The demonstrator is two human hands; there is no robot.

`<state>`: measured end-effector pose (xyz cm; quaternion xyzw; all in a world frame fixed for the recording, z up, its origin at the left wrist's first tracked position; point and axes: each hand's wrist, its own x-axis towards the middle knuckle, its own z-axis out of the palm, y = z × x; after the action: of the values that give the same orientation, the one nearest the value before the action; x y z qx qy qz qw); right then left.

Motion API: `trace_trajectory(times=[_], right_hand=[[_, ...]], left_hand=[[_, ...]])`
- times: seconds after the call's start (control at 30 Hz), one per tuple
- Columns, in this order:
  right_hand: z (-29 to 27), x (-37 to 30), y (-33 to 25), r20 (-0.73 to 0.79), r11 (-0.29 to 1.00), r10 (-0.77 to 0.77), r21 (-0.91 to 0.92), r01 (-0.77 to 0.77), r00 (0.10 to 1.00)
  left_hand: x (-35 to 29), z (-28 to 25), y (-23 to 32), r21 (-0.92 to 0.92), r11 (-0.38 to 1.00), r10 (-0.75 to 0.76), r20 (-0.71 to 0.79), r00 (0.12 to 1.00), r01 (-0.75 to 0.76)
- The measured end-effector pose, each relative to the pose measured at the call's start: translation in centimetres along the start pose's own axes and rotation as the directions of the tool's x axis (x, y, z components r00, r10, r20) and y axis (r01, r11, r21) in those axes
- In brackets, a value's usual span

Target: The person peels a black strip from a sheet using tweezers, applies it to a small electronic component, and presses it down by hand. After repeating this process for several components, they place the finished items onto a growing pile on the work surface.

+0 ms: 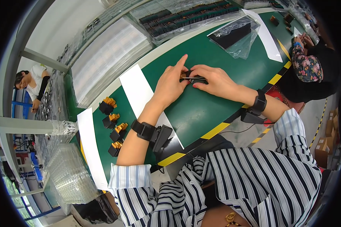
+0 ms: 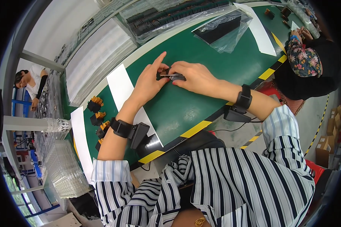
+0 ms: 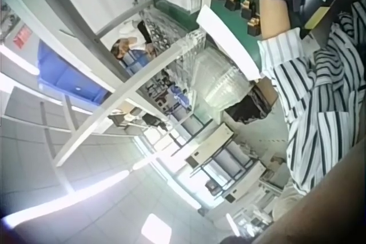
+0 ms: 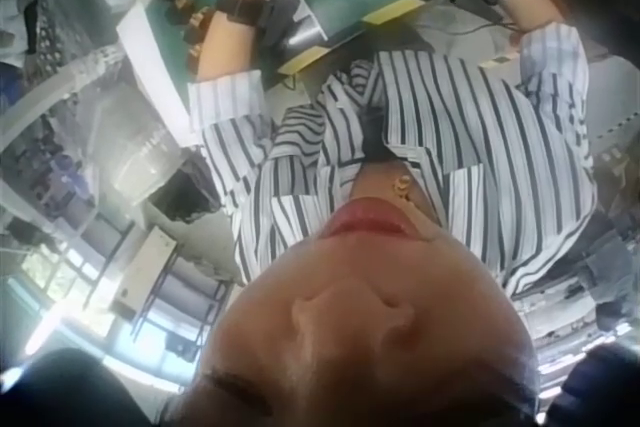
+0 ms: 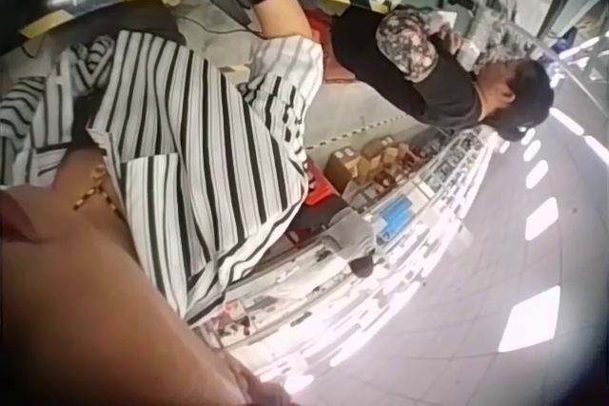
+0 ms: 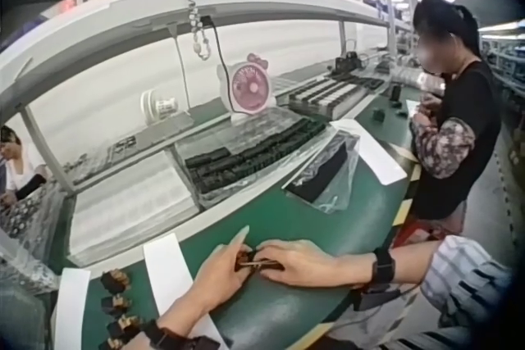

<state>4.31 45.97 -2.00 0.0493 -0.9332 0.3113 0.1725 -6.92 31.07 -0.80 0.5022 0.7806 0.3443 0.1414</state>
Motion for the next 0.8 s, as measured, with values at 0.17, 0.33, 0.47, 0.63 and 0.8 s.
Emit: trace_trajectory(times=[0.17, 0.33, 0.47, 0.63, 0.8], right_hand=[[0.2, 0.6, 0.9, -0.013, 0.989, -0.146, 0.004, 0.146, 0.989], [-0.2, 0.1, 0.5, -0.089, 0.998, -0.065, -0.01, 0.065, 0.994], [-0.9, -0.5, 0.8, -0.03, 0.995, -0.085, -0.047, 0.084, 0.996], [-2.6, -1.2, 1.1, -0.028, 0.992, -0.049, -0.118, 0.045, 0.998], [-4.5, -1.2, 0.8, -0.059, 0.998, 0.01, -0.064, -0.014, 0.998]], left_hand=[[-0.2, 0.2, -0.2, -0.021, 1.0, 0.007, -0.044, 0.999, -0.008], [-0.1, 0.3, 0.0, 0.01, 1.0, -0.022, -0.044, 0.999, 0.023], [-0.2, 0.2, -0.4, -0.124, 0.988, -0.099, -0.04, 0.994, 0.094], [-0.1, 0.3, -0.3, -0.057, 0.997, -0.064, -0.045, 0.997, 0.061], [-0.1, 0.2, -0.1, -0.052, 0.997, -0.065, -0.042, 0.997, 0.063]])
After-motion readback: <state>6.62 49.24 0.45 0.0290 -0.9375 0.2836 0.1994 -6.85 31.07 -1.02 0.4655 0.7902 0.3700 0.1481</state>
